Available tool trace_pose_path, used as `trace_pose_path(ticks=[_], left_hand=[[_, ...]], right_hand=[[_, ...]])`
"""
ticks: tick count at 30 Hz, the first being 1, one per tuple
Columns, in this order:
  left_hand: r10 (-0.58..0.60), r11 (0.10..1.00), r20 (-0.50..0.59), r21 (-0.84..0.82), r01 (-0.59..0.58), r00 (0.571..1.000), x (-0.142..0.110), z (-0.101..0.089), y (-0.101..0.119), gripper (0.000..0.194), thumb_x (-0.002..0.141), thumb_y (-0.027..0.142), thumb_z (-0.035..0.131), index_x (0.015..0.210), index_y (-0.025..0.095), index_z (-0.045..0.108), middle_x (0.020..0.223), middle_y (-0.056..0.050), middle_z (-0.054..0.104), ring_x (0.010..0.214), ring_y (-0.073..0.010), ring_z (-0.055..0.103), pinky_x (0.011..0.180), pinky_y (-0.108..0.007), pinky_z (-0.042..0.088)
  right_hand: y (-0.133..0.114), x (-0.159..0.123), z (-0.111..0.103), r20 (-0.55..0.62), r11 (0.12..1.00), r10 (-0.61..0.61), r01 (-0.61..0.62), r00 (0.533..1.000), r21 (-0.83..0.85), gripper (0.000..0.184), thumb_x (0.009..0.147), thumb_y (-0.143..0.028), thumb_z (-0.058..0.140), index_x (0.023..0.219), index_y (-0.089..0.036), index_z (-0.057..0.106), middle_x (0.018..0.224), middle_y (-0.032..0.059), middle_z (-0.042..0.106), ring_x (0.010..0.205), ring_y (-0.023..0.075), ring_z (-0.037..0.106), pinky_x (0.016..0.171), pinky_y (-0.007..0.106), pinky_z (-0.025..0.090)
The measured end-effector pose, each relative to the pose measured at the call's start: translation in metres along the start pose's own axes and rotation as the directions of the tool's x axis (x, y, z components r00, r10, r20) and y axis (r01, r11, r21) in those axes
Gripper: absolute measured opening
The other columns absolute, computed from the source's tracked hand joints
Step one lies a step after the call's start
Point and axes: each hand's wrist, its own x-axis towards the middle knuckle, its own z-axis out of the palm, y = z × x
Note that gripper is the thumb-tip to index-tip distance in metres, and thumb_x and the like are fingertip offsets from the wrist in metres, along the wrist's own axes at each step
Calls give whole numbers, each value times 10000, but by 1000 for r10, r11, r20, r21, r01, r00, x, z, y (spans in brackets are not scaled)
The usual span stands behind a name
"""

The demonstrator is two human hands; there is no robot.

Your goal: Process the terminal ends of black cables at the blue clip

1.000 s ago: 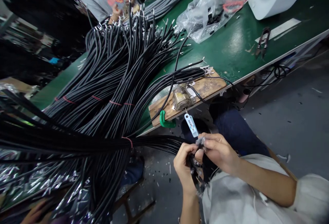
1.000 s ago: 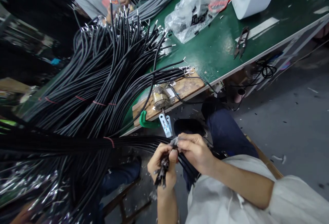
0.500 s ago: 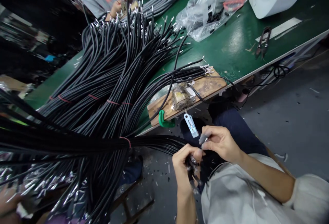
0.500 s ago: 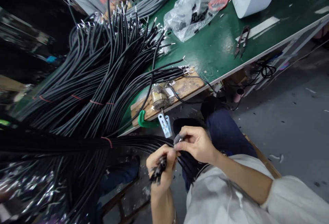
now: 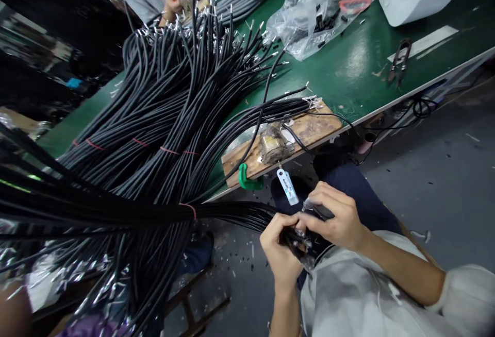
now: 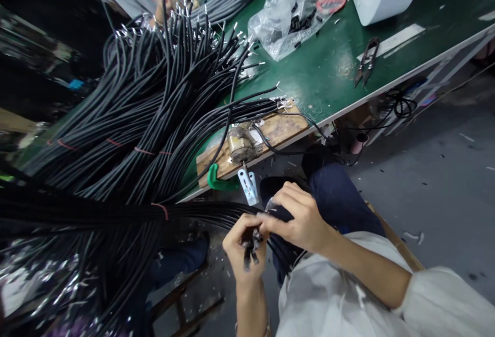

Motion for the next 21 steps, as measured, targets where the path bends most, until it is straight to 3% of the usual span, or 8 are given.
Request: trace_pose_path(ticks=[5, 10, 13, 15, 16, 18, 19, 21], left_hand=[[-31, 999, 26, 17, 31, 999, 1, 0, 1, 74, 817, 209, 683, 757, 168, 700, 638, 13, 617, 550, -112, 556, 527, -209, 402], [-51, 998, -3, -22, 51, 999, 2, 1, 5, 107, 845, 212, 656, 763, 163, 704, 602, 16, 594, 522, -111, 542, 531, -219, 409], [-75, 997, 19, -5, 75, 997, 3, -1, 7, 173, 871, 222, 626, 718, 157, 671, 597, 16, 577, 520, -103, 520, 525, -215, 382], [-81, 997, 111, 17, 80, 990, 7, -6, 8, 278, 905, 248, 578, 648, 153, 630, 566, 18, 544, 496, -94, 484, 498, -213, 341], [-65, 998, 170, 6, 65, 983, 9, -9, 9, 330, 920, 273, 556, 618, 152, 610, 552, 16, 535, 488, -93, 475, 493, -215, 331], [10, 998, 276, -64, 8, 961, 15, -14, 9, 387, 929, 342, 541, 598, 152, 602, 545, 5, 545, 483, -99, 484, 493, -221, 337], [56, 994, 298, -110, -24, 953, 18, -16, 8, 391, 921, 376, 552, 606, 153, 611, 548, 0, 557, 484, -104, 496, 497, -224, 349], [115, 982, 291, -178, -65, 950, 21, -17, 6, 355, 891, 409, 596, 646, 155, 635, 567, -9, 581, 497, -116, 524, 507, -230, 374]], right_hand=[[6, -3, 0, -23, 998, -45, 46, 999, 36, 91, 815, -92, 599, 796, -177, 628, 716, 50, 647, 661, 163, 553, 650, 323, 486], [9, -3, -4, 107, 953, 239, -254, 965, 163, 115, 893, -196, 560, 899, -164, 670, 775, 47, 652, 677, 142, 577, 630, 268, 483], [4, 2, -5, 176, 960, 153, -188, 972, 205, 142, 915, -204, 550, 905, -147, 680, 806, 69, 672, 729, 154, 570, 683, 283, 475], [3, 3, -4, 182, 961, 79, -124, 980, 249, 206, 914, -206, 558, 753, -142, 670, 704, 63, 643, 696, 155, 523, 674, 296, 440], [3, 3, -3, 205, 936, 90, -153, 975, 316, 258, 913, -235, 567, 690, -142, 655, 654, 54, 614, 667, 149, 501, 645, 291, 421], [5, 2, -1, 347, 773, 186, -355, 919, 525, 348, 885, -366, 609, 619, -142, 624, 581, 24, 545, 590, 127, 468, 553, 263, 380], [7, 1, 0, 457, 624, 237, -495, 857, 605, 389, 854, -434, 629, 599, -142, 608, 556, 9, 519, 546, 114, 457, 503, 247, 357], [11, 1, 2, 666, 309, 294, -728, 686, 613, 422, 782, -488, 664, 557, -142, 577, 498, -20, 481, 441, 83, 414, 414, 218, 298]])
